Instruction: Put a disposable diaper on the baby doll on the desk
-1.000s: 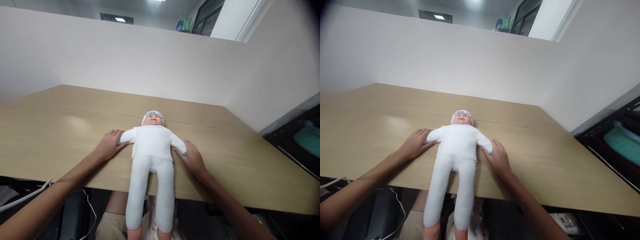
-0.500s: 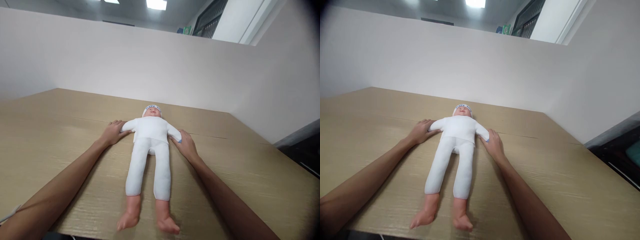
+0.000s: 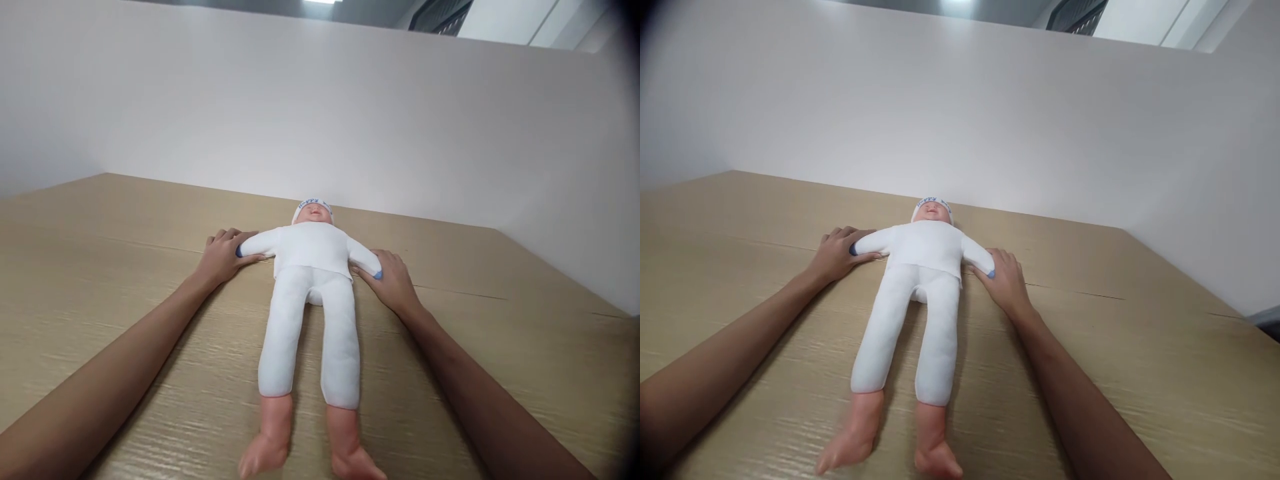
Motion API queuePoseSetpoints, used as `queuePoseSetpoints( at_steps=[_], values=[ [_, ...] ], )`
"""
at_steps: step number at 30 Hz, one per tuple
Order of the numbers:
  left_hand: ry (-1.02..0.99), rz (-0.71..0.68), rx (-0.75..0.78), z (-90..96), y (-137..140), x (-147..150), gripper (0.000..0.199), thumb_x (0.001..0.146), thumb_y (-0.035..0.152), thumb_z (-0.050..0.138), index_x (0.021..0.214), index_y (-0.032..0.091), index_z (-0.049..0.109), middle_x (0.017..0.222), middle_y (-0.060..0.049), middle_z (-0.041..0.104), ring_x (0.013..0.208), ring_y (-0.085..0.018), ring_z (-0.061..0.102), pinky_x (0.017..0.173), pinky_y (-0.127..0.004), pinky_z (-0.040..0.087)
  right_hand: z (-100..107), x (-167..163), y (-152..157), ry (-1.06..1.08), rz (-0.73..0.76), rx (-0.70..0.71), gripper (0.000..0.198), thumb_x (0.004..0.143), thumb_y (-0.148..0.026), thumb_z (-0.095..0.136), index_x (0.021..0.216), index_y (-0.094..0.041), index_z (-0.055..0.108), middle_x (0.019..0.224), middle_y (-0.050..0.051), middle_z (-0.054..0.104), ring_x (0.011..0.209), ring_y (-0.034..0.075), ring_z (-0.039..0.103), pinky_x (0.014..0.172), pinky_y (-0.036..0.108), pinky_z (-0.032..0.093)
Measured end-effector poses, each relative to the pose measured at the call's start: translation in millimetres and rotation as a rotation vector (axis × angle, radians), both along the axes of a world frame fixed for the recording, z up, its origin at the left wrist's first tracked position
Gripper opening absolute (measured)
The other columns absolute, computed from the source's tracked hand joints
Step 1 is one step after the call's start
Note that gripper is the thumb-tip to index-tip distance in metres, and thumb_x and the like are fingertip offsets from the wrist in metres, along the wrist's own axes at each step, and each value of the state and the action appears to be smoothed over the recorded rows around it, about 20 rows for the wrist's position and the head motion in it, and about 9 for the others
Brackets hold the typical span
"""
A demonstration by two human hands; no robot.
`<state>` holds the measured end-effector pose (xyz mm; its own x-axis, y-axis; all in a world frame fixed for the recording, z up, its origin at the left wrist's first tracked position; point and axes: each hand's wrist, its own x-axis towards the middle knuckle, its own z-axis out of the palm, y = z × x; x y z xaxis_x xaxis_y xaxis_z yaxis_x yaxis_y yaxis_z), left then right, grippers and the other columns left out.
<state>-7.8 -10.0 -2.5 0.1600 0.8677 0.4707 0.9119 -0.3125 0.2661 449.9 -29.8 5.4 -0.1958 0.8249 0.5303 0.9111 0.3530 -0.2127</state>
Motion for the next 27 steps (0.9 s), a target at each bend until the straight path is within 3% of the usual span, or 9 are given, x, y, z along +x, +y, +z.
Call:
queuePoseSetpoints(
  at_steps=[6,11,13,16,21,24,27],
  values=[
    [-0.016,0.127,-0.038,1.1,-3,1,0.072,0.094,0.078,0.069,0.153,0.037,0.065,0.142,-0.014,0.071,0.133,-0.043,0.058,0.108,-0.054,0.042,1,-5,-7,0.006,-0.039,-0.012,0.061,0.100,-0.073,0.061,0.135,-0.023,0.064,0.131,0.017,0.073,0.115,0.040,0.064,0.097,0.053,0.049],
    [-0.147,0.046,0.006,-0.2,-1,-1,0.083,0.089,0.077,0.074,0.155,0.027,0.061,0.144,-0.017,0.069,0.135,-0.044,0.056,0.112,-0.057,0.042,7,-1,-21,0.047,0.008,0.022,0.055,0.103,-0.056,0.057,0.147,-0.023,0.058,0.141,0.017,0.069,0.123,0.040,0.061,0.104,0.054,0.047],
    [-0.225,0.008,0.044,0.8,0,-3,0.072,0.096,0.075,0.064,0.147,0.024,0.065,0.146,-0.016,0.069,0.132,-0.041,0.058,0.114,-0.056,0.043,9,9,-25,0.077,0.077,0.012,0.051,0.105,-0.051,0.054,0.147,-0.023,0.057,0.141,0.017,0.069,0.124,0.038,0.061,0.108,0.054,0.046],
    [-0.380,-0.022,0.074,4.0,1,-8,0.054,0.105,0.065,0.051,0.132,0.022,0.071,0.140,-0.013,0.074,0.120,-0.033,0.064,0.114,-0.052,0.046,11,25,-26,0.126,0.154,-0.016,0.046,0.106,-0.052,0.053,0.140,-0.023,0.062,0.135,0.016,0.071,0.121,0.036,0.063,0.110,0.054,0.047],
    [-0.688,-0.044,-0.099,6.3,1,-13,0.059,0.094,0.066,0.068,0.131,0.020,0.072,0.118,-0.010,0.079,0.094,-0.024,0.070,0.087,-0.039,0.057,11,35,-21,0.236,0.145,-0.136,0.052,0.104,-0.064,0.058,0.132,-0.022,0.068,0.112,0.012,0.074,0.100,0.032,0.065,0.097,0.049,0.054],
    [-0.720,-0.027,-0.153,5.0,2,-13,0.056,0.092,0.069,0.070,0.118,0.020,0.077,0.116,-0.008,0.081,0.092,-0.023,0.069,0.085,-0.036,0.055,10,33,-19,0.290,0.138,-0.179,0.059,0.102,-0.070,0.058,0.133,-0.021,0.070,0.095,0.007,0.070,0.086,0.028,0.062,0.085,0.044,0.055],
    [-0.686,-0.005,-0.150,4.8,3,-12,0.055,0.093,0.071,0.067,0.110,0.021,0.079,0.116,-0.008,0.082,0.093,-0.023,0.070,0.086,-0.035,0.053,9,33,-18,0.327,0.146,-0.192,0.062,0.101,-0.072,0.060,0.134,-0.021,0.071,0.092,0.005,0.067,0.082,0.026,0.060,0.080,0.041,0.055]
  ],
)
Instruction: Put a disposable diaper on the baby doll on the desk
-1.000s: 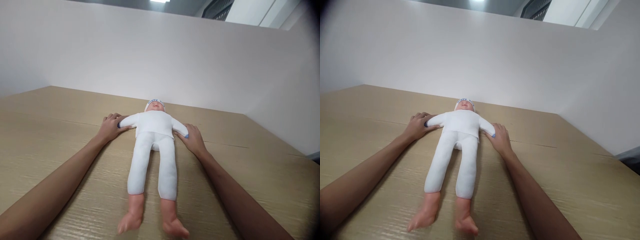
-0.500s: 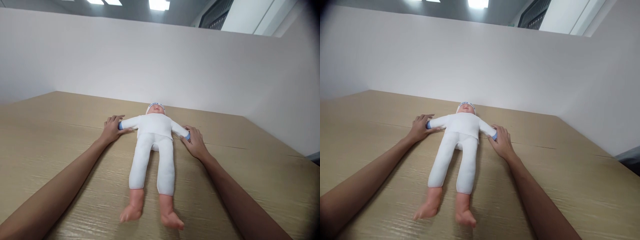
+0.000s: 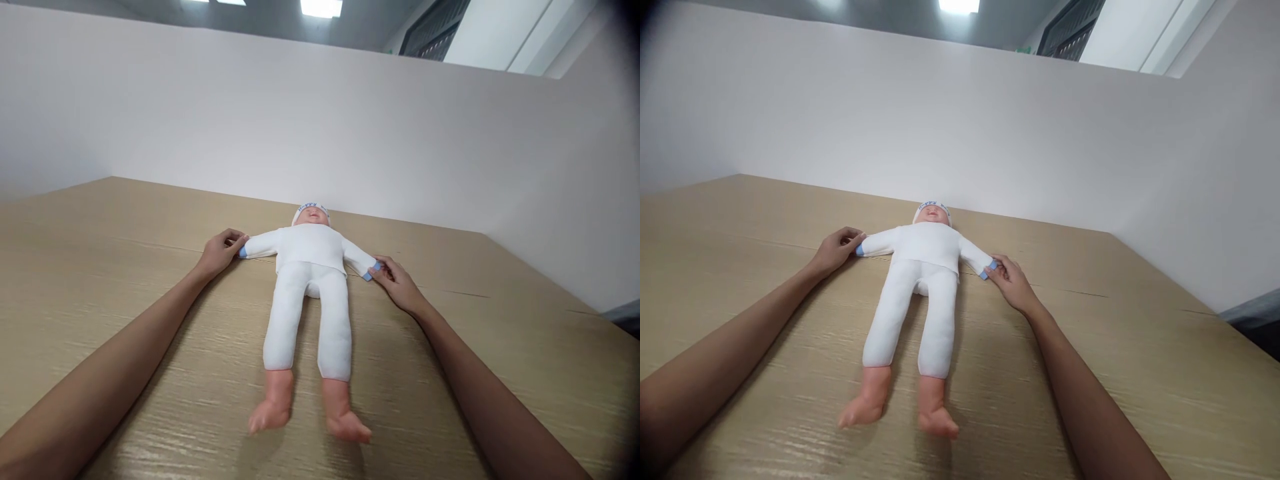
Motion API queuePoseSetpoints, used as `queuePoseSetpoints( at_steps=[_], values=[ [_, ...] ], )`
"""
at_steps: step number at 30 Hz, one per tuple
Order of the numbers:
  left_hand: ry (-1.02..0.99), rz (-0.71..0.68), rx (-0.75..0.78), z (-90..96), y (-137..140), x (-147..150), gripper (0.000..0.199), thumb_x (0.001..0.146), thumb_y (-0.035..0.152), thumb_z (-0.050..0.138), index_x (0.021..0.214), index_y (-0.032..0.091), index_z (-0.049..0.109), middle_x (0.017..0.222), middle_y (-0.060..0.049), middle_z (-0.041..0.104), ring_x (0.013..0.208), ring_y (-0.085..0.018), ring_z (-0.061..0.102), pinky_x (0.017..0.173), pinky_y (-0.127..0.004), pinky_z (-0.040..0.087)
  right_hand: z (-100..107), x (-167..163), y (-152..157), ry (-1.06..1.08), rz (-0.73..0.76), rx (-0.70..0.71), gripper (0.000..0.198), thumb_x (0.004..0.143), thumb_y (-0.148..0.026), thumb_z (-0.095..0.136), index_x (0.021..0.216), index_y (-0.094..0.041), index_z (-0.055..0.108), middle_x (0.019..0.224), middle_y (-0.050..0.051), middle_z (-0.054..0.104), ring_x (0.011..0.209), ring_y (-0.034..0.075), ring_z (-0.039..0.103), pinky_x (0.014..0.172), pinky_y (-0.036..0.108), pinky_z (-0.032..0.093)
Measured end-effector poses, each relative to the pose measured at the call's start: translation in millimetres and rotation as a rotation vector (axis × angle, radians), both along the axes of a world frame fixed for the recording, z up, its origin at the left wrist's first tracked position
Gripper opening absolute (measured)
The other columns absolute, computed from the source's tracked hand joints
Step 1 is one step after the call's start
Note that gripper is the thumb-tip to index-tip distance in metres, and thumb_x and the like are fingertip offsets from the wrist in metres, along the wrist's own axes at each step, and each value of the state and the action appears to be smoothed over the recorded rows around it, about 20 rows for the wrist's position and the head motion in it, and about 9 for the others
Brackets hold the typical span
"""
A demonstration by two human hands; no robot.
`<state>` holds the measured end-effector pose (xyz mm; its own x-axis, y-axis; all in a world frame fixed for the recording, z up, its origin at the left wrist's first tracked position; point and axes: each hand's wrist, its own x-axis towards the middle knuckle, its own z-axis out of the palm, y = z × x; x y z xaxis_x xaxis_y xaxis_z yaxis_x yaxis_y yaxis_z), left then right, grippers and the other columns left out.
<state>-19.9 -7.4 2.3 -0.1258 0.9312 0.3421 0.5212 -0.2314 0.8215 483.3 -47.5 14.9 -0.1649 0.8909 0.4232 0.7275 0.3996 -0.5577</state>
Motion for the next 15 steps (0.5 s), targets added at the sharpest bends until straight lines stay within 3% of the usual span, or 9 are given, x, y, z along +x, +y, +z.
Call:
queuePoseSetpoints(
  at_steps=[9,15],
  values=[
    [0.062,0.072,-0.022,2.0,1.9,1.7,0.057,0.093,0.075,0.064,0.101,0.021,0.079,0.105,-0.008,0.084,0.093,-0.025,0.072,0.084,-0.036,0.051,-2.7,4.2,8.0,-0.015,-0.033,0.056,0.066,0.100,-0.074,0.061,0.137,-0.020,0.075,0.097,0.009,0.074,0.088,0.029,0.065,0.086,0.046,0.056],
    [0.080,0.070,-0.025,-1.7,5.8,-2.0,0.059,0.093,0.077,0.062,0.103,0.022,0.078,0.107,-0.008,0.084,0.095,-0.026,0.073,0.088,-0.037,0.052,-5.6,5.6,10.5,-0.038,-0.024,0.069,0.063,0.101,-0.070,0.061,0.138,-0.022,0.073,0.122,0.014,0.078,0.106,0.033,0.069,0.097,0.050,0.056]
  ],
)
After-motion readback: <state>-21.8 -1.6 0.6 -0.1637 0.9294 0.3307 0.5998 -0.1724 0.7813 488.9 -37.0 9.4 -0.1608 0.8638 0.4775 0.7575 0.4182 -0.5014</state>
